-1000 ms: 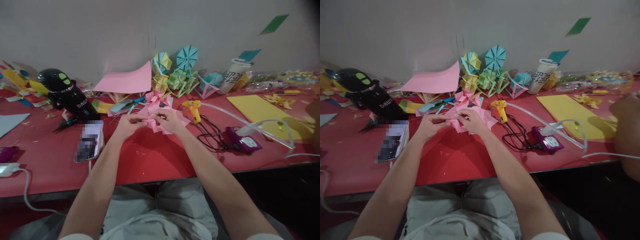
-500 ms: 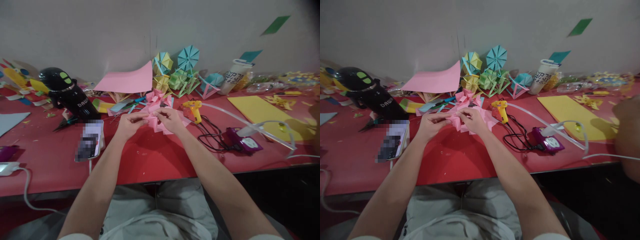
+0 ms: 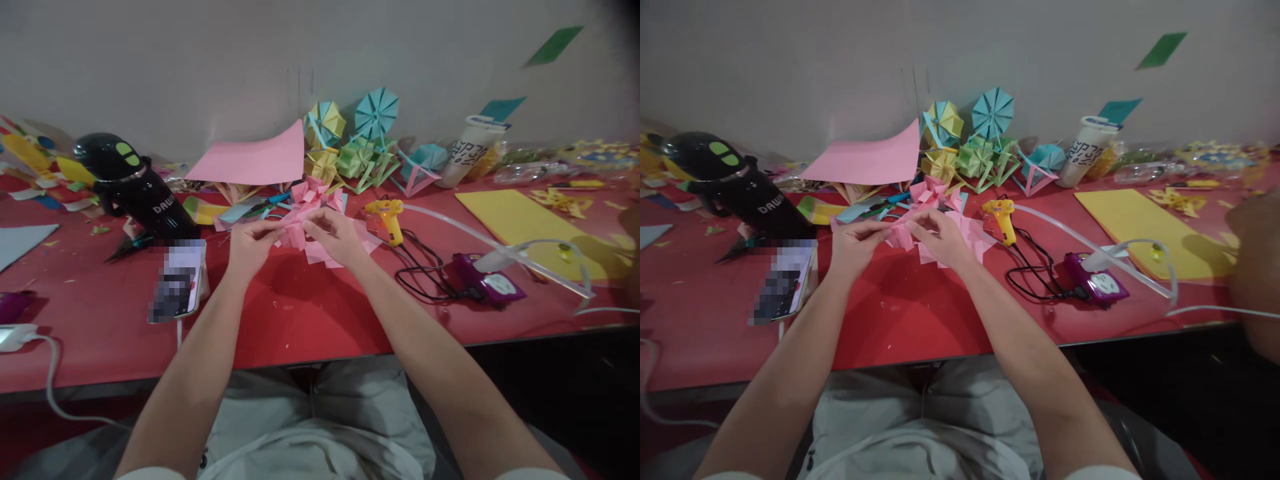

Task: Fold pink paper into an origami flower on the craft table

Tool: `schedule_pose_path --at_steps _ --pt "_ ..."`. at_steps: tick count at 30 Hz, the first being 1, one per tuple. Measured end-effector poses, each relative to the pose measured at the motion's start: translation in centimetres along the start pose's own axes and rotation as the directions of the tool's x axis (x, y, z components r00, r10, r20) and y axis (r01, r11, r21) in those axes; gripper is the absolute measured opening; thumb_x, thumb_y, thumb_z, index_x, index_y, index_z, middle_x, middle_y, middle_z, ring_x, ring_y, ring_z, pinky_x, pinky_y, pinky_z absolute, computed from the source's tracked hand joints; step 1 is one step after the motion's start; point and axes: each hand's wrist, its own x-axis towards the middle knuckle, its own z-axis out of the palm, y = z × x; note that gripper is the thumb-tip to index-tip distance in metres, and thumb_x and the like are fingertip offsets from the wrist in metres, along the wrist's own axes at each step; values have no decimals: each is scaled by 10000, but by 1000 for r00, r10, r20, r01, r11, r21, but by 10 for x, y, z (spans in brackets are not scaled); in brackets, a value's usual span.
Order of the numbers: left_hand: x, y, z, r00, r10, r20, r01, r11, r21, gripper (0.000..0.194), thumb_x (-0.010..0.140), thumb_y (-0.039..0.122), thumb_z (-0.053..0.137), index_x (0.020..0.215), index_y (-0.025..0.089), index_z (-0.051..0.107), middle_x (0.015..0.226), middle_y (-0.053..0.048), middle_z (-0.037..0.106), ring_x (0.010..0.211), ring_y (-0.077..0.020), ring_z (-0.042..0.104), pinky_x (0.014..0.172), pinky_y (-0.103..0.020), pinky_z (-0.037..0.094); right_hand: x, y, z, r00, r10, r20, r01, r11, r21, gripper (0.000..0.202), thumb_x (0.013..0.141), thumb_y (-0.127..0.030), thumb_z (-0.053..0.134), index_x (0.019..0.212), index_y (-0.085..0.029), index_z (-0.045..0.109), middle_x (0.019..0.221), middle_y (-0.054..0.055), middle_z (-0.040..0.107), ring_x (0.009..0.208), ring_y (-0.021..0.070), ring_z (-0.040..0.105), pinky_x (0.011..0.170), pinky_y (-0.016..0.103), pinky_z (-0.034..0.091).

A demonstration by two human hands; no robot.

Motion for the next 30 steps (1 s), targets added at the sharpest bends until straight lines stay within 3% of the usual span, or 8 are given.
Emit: schedule_pose_path --at_steps 6,12,20,30 --pt "0 -2 1 1000 6 15 -6 1000 3 109 731 252 744 826 225 792 823 -43 773 786 -194 708 794 -336 571 -1 5 1 1000 2 29 0 999 -45 337 765 -512 691 818 -184 632 864 40 658 782 141 609 728 301 540" --pt "0 -3 2 996 18 82 -14 999 -51 200 706 336 775 842 191 785 861 -66 774 807 -202 712 768 -316 573 -1 5 1 1000 -19 -5 18 993 -114 339 793 -525 662 767 -188 651 829 47 672 761 150 608 710 305 535" --pt "1 -2 3 998 -5 58 8 998 -57 197 678 362 796 789 200 778 805 -53 768 761 -194 703 745 -323 569 -2 2 4 999 -44 -18 41 988 -146 296 825 -481 650 791 -187 668 823 49 683 743 146 623 689 291 536" --pt "1 -5 5 994 -10 113 25 991 -135 270 667 386 807 840 181 771 826 -64 764 732 -172 685 716 -291 553 -3 0 3 999 -44 -13 41 985 -170 319 828 -500 638 770 -186 650 833 51 674 757 147 614 685 291 533"
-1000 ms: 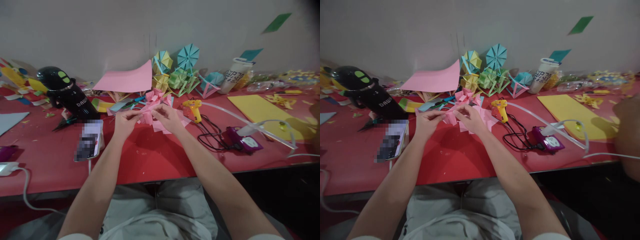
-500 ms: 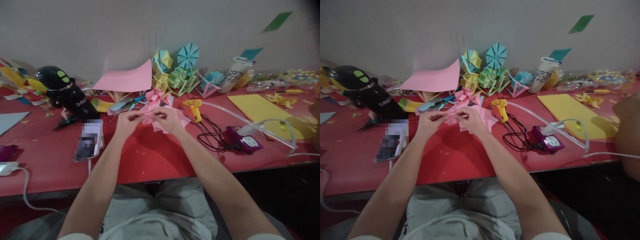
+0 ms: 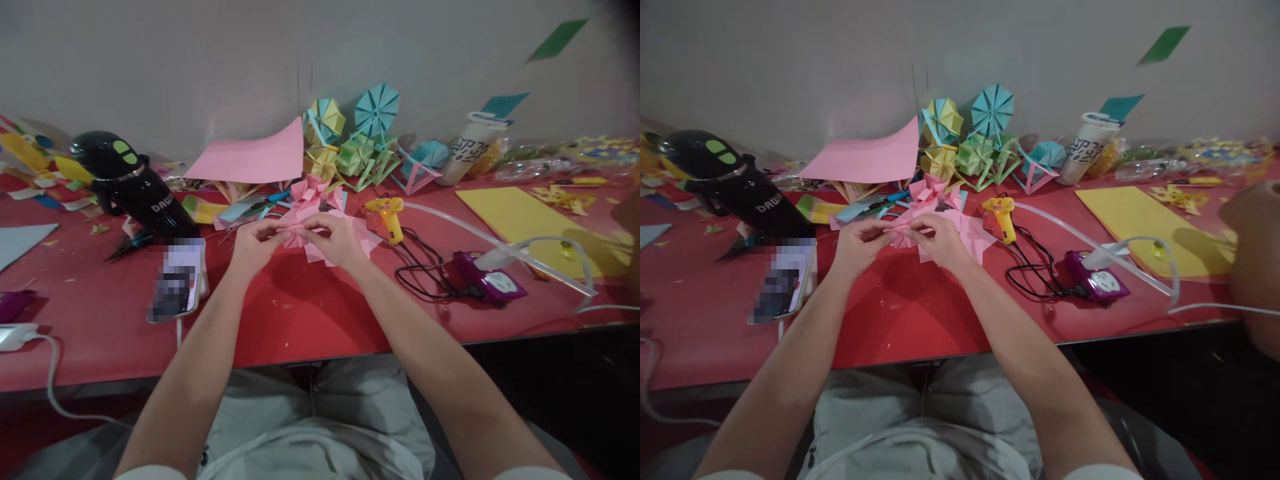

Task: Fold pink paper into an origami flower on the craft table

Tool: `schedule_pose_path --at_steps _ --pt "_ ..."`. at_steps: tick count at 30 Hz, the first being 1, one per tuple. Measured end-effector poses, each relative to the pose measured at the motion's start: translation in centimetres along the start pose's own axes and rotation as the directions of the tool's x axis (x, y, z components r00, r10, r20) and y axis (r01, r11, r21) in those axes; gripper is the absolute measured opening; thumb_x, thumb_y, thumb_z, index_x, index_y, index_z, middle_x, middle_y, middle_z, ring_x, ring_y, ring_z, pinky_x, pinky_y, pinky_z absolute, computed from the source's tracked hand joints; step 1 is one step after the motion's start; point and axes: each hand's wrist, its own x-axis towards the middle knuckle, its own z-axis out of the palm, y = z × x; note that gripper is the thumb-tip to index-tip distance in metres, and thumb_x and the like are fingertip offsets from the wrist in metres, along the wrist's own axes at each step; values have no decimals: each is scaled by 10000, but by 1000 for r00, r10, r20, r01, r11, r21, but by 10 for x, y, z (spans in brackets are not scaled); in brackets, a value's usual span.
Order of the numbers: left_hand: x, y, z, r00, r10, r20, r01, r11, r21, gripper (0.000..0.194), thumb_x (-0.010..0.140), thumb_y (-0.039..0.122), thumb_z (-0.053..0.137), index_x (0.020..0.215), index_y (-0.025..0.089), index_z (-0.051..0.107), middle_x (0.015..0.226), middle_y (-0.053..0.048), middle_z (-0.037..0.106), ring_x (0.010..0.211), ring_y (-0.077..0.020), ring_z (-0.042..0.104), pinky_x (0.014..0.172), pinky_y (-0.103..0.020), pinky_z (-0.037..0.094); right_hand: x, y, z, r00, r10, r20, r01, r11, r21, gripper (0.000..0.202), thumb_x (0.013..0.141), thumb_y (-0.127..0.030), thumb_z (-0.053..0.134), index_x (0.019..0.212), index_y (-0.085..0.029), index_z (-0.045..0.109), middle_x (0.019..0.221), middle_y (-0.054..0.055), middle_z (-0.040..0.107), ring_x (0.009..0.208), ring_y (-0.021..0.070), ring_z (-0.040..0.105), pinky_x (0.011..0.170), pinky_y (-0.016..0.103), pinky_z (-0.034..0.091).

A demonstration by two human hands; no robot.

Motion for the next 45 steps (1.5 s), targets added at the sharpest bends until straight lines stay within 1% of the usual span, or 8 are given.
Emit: schedule_pose_path --at_steps 5,16,26,30,35,39,43,45 --pt "-1 4 1 1000 18 12 -19 1000 14 266 665 377 811 849 188 777 817 -59 764 761 -180 688 739 -295 549 0 0 1 1000 -15 1 15 1000 -6 365 814 -546 640 757 -186 649 827 54 668 783 155 612 711 300 533" --pt "-1 7 0 1000 3 -29 0 995 104 207 677 387 779 756 196 769 752 -46 755 693 -177 675 662 -290 545 -1 2 3 1000 6 28 -6 1000 -2 376 813 -572 629 793 -200 673 896 67 677 819 167 624 695 306 549" --pt "-2 8 2 999 27 -26 -25 996 82 171 689 362 781 726 196 762 807 -65 761 792 -203 698 763 -325 559 -2 2 5 1000 24 16 -25 998 57 375 796 -560 653 800 -185 657 878 63 670 797 158 624 709 307 552" --pt "-1 5 1 1000 7 -9 -7 999 35 254 690 401 782 811 179 760 871 -82 765 837 -218 705 790 -337 563 -1 2 3 999 46 -2 -45 997 59 388 782 -571 660 801 -184 636 851 56 663 782 157 616 723 320 552" --pt "0 7 -3 996 -39 -84 43 998 50 374 682 319 798 1024 197 714 871 -81 764 908 -243 705 836 -381 557 2 5 0 999 42 -17 -41 995 91 346 774 -522 682 794 -191 580 826 41 640 746 147 606 714 326 548" --pt "0 9 -5 994 -47 -94 55 995 86 300 691 285 780 975 208 724 784 -55 751 823 -229 705 808 -390 556 2 9 0 1000 24 -14 -23 995 101 324 773 -479 689 847 -199 545 861 37 627 772 144 611 716 321 542" --pt "1 4 -5 998 -40 -52 42 998 44 291 677 300 779 946 199 736 755 -42 736 744 -200 689 762 -354 558 2 10 0 999 51 10 -51 994 93 376 772 -491 692 994 -205 592 860 35 651 785 146 623 711 310 538" --pt "1 1 -5 999 -31 -33 32 999 17 304 668 301 780 946 187 737 744 -40 726 728 -187 681 741 -326 554 2 8 0 998 56 19 -57 995 87 366 769 -503 693 966 -201 626 853 37 665 773 145 623 710 307 537"
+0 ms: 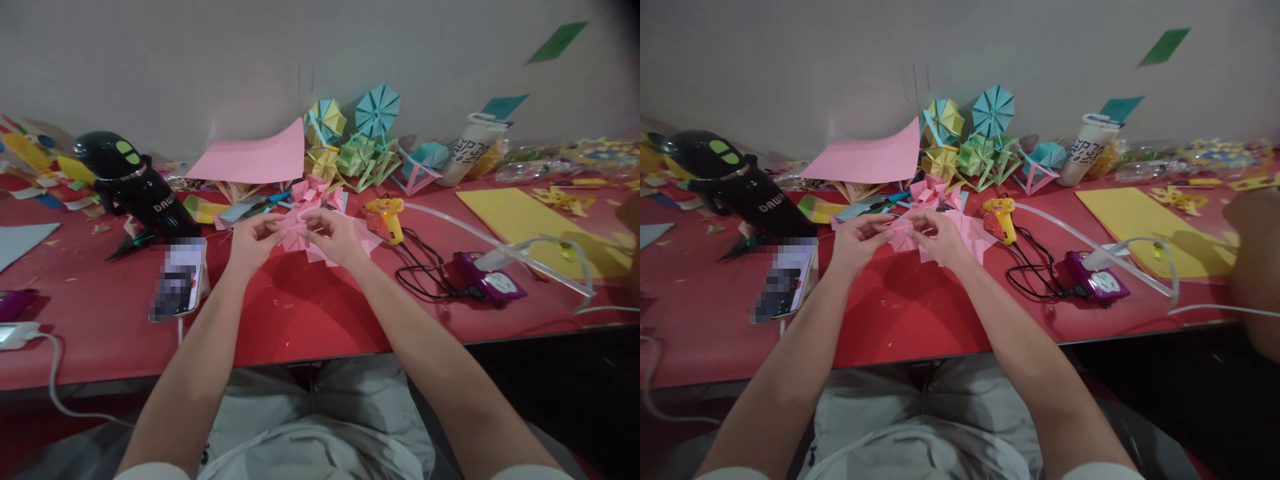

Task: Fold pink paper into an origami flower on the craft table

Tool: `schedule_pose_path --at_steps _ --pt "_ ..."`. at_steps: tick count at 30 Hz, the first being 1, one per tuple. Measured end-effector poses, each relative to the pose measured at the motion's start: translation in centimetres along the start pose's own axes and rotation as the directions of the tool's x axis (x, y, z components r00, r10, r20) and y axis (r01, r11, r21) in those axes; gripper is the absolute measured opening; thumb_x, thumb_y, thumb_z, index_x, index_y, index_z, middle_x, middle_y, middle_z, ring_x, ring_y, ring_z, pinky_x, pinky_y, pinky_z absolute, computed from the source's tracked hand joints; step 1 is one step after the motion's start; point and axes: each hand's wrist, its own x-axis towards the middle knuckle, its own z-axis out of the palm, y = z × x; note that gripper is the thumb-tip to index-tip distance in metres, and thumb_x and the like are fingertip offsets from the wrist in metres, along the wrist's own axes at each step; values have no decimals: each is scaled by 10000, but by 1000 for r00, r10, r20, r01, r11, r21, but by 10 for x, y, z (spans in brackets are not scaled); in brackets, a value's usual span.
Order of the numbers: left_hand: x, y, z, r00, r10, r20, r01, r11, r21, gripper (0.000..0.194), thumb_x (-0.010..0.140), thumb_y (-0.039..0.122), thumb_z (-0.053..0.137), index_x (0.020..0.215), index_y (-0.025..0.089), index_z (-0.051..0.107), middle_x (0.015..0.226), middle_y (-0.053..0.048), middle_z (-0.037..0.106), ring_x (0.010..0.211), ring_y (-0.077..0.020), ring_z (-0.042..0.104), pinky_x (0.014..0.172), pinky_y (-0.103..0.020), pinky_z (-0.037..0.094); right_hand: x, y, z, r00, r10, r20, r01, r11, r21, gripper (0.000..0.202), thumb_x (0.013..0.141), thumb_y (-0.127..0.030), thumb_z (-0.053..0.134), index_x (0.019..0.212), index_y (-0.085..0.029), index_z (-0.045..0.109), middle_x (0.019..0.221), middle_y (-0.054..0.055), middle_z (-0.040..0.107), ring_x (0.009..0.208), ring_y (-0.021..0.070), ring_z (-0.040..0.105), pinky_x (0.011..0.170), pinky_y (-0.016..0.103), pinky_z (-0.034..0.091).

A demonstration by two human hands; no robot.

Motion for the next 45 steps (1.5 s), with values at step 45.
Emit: schedule_pose_path --at_steps 45 --pt "-3 -4 12 999 29 -22 -24 976 215 134 804 260 575 706 179 532 652 21 522 617 -118 466 611 -260 376 -1 -1 2 989 43 145 -21 989 -147 257 869 -366 575 711 -163 588 658 2 574 621 115 485 614 260 391"
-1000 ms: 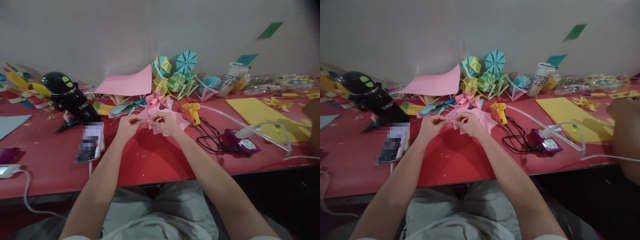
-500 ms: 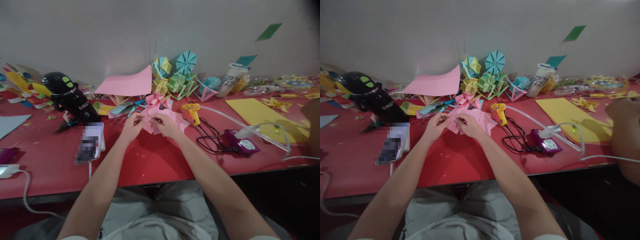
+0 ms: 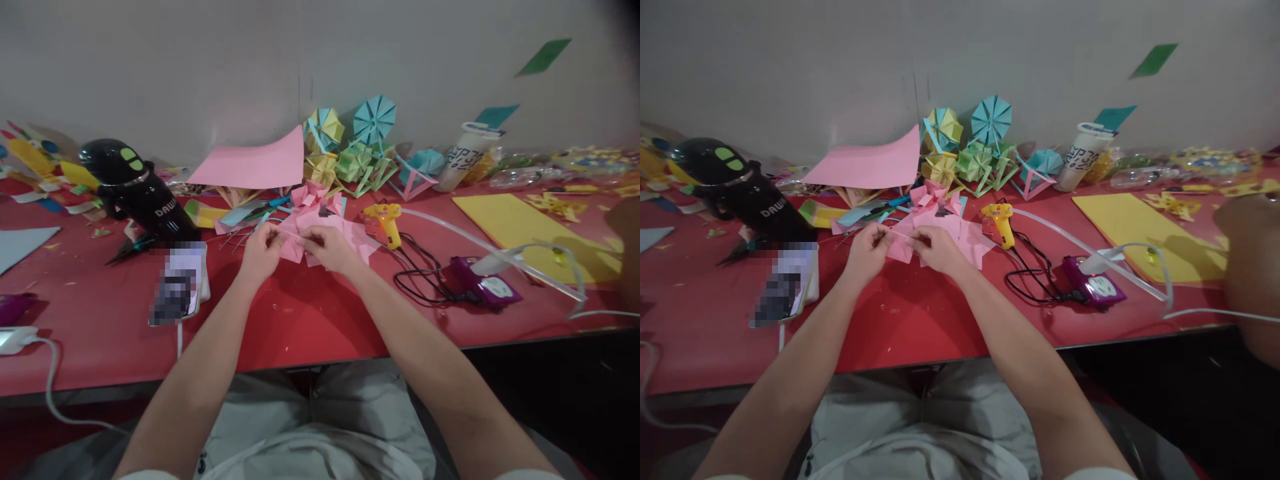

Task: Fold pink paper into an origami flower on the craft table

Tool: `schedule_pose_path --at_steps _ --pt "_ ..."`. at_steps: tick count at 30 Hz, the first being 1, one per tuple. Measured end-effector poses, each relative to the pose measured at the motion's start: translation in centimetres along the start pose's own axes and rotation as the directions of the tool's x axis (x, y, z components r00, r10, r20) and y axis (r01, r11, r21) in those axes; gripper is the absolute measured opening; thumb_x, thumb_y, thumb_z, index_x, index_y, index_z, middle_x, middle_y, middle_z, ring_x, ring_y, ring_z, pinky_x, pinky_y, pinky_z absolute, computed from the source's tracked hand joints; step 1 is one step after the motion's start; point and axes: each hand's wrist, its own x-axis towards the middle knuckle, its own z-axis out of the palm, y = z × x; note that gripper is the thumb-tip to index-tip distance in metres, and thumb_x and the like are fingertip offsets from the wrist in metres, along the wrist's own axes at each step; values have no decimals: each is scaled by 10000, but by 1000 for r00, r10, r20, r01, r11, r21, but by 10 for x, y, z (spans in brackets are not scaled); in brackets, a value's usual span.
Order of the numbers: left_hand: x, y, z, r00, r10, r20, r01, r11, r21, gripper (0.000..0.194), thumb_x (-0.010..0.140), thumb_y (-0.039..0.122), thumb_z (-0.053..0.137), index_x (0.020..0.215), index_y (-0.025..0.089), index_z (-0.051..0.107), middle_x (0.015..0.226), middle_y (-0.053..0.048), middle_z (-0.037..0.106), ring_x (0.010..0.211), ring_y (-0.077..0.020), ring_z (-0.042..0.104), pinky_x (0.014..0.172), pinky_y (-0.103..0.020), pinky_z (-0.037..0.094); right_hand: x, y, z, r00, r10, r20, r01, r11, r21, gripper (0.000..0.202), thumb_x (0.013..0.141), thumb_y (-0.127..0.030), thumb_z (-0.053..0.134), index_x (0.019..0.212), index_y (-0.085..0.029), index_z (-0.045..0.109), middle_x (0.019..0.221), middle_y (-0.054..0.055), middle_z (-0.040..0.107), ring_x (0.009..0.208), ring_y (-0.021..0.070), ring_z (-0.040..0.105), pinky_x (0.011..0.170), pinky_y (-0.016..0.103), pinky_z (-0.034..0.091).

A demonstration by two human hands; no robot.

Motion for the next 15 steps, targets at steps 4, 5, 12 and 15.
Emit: schedule_pose_path --at_steps 4,5,12,15 --pt "-1 3 1 994 -48 93 53 997 -47 126 806 289 577 756 174 565 653 21 539 599 -118 470 579 -252 362 1 3 -2 1000 -11 0 11 1000 21 223 848 -344 580 720 -163 605 670 13 594 627 123 498 611 267 395" --pt "-1 3 0 993 -44 107 48 998 -40 139 811 294 573 746 172 571 644 22 536 594 -118 465 577 -253 359 1 4 -1 1000 -10 2 10 999 32 226 842 -354 586 724 -163 610 672 14 598 627 123 499 613 267 397" --pt "0 1 -4 995 -32 -91 39 997 68 131 822 250 556 713 179 540 627 21 522 611 -125 467 596 -257 368 0 -2 5 989 126 72 -137 974 180 327 849 -460 549 688 -175 548 646 13 577 600 121 518 584 261 419" --pt "1 1 -3 993 -53 -109 56 998 25 124 824 255 550 727 178 543 633 19 534 617 -124 487 599 -250 389 -1 -2 6 988 134 72 -145 975 168 248 871 -367 495 705 -184 521 653 9 564 604 125 520 594 269 426"
